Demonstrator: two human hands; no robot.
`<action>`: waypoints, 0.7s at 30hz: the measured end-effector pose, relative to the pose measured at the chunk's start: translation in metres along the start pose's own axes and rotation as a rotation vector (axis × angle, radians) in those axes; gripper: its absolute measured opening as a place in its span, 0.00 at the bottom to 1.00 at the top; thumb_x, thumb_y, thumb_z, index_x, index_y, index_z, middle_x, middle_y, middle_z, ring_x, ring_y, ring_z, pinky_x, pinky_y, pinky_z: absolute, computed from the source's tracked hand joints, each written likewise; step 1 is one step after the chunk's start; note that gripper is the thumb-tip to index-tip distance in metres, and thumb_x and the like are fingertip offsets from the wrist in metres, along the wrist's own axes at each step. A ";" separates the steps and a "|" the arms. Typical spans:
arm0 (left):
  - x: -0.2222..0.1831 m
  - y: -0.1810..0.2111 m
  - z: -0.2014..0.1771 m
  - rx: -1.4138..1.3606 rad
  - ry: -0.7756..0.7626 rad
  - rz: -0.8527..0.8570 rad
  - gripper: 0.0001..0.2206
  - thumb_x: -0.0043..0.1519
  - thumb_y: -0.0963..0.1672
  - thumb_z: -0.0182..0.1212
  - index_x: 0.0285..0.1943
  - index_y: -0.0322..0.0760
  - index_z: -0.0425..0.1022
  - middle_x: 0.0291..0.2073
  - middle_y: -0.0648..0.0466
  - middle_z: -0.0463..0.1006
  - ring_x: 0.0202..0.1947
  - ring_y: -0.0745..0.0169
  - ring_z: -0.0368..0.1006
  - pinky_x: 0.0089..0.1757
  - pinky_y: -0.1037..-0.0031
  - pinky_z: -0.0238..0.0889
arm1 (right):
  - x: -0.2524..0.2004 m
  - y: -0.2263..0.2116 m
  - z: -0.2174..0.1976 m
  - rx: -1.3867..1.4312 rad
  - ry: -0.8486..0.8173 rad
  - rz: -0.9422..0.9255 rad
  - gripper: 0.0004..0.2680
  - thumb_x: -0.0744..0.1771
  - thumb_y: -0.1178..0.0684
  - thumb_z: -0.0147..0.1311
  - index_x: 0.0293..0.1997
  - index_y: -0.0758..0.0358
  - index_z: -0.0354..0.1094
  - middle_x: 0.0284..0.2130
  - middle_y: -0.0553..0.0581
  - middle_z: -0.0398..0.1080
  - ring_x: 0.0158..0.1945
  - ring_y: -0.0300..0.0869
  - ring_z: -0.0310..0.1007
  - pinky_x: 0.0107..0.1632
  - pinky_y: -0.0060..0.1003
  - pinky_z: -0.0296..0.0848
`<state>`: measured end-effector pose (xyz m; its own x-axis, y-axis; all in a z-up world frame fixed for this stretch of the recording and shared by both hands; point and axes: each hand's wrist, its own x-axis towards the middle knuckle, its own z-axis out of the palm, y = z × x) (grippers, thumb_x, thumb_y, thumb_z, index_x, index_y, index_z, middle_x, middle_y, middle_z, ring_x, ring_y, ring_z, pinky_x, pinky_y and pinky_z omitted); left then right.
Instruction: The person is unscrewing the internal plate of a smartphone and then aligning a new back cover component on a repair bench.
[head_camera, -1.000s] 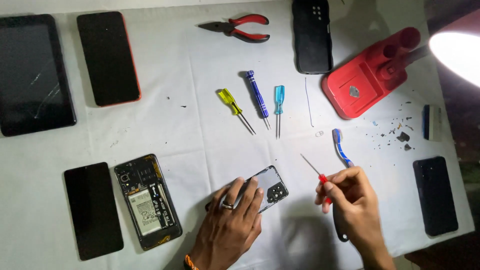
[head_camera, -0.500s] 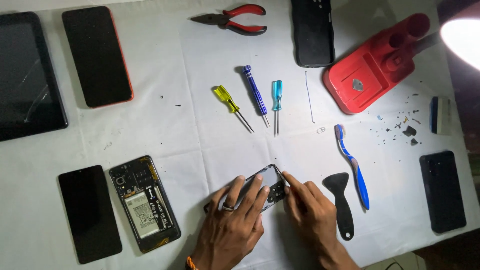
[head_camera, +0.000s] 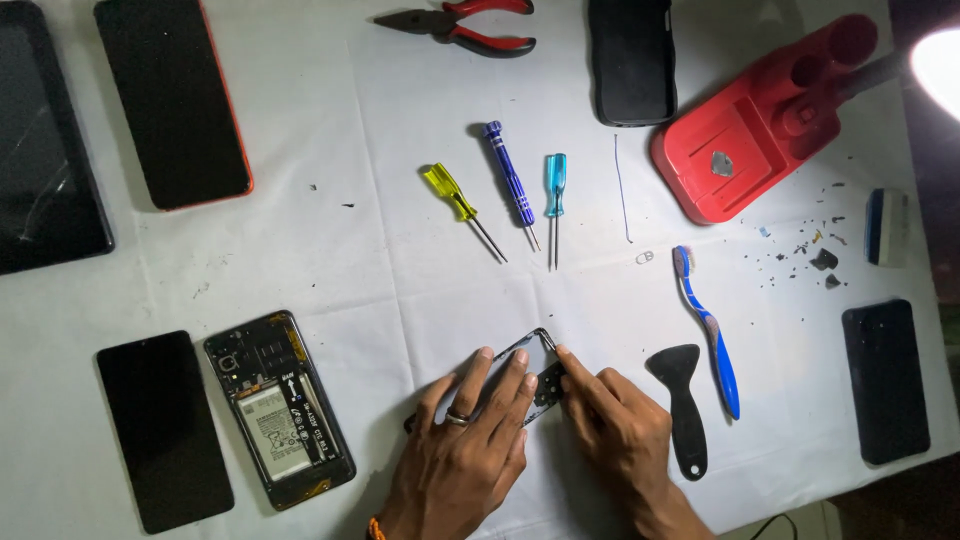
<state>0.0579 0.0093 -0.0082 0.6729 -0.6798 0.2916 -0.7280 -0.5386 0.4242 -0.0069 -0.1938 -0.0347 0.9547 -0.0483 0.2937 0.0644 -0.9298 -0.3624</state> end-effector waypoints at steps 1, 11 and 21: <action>-0.001 0.000 0.001 -0.010 -0.011 -0.001 0.21 0.63 0.44 0.59 0.66 0.35 0.72 0.69 0.50 0.70 0.69 0.47 0.60 0.57 0.59 0.58 | 0.000 0.000 0.000 -0.003 0.003 -0.001 0.16 0.68 0.59 0.61 0.63 0.53 0.71 0.21 0.45 0.57 0.20 0.33 0.51 0.26 0.27 0.63; -0.001 0.004 0.003 0.027 0.008 -0.004 0.20 0.63 0.41 0.54 0.65 0.33 0.73 0.68 0.50 0.70 0.69 0.48 0.62 0.57 0.59 0.59 | -0.001 0.004 0.003 -0.061 0.009 -0.041 0.15 0.68 0.58 0.61 0.63 0.51 0.71 0.19 0.44 0.53 0.19 0.33 0.49 0.27 0.27 0.62; -0.001 0.003 0.003 0.011 -0.036 -0.004 0.22 0.62 0.42 0.59 0.67 0.34 0.72 0.69 0.50 0.69 0.70 0.48 0.60 0.57 0.59 0.59 | -0.012 0.013 0.008 -0.096 -0.042 -0.095 0.17 0.69 0.56 0.61 0.66 0.49 0.68 0.18 0.42 0.58 0.19 0.32 0.49 0.25 0.30 0.60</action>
<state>0.0543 0.0070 -0.0102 0.6706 -0.6952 0.2589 -0.7270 -0.5464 0.4159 -0.0154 -0.2025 -0.0504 0.9571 0.0554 0.2843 0.1291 -0.9603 -0.2474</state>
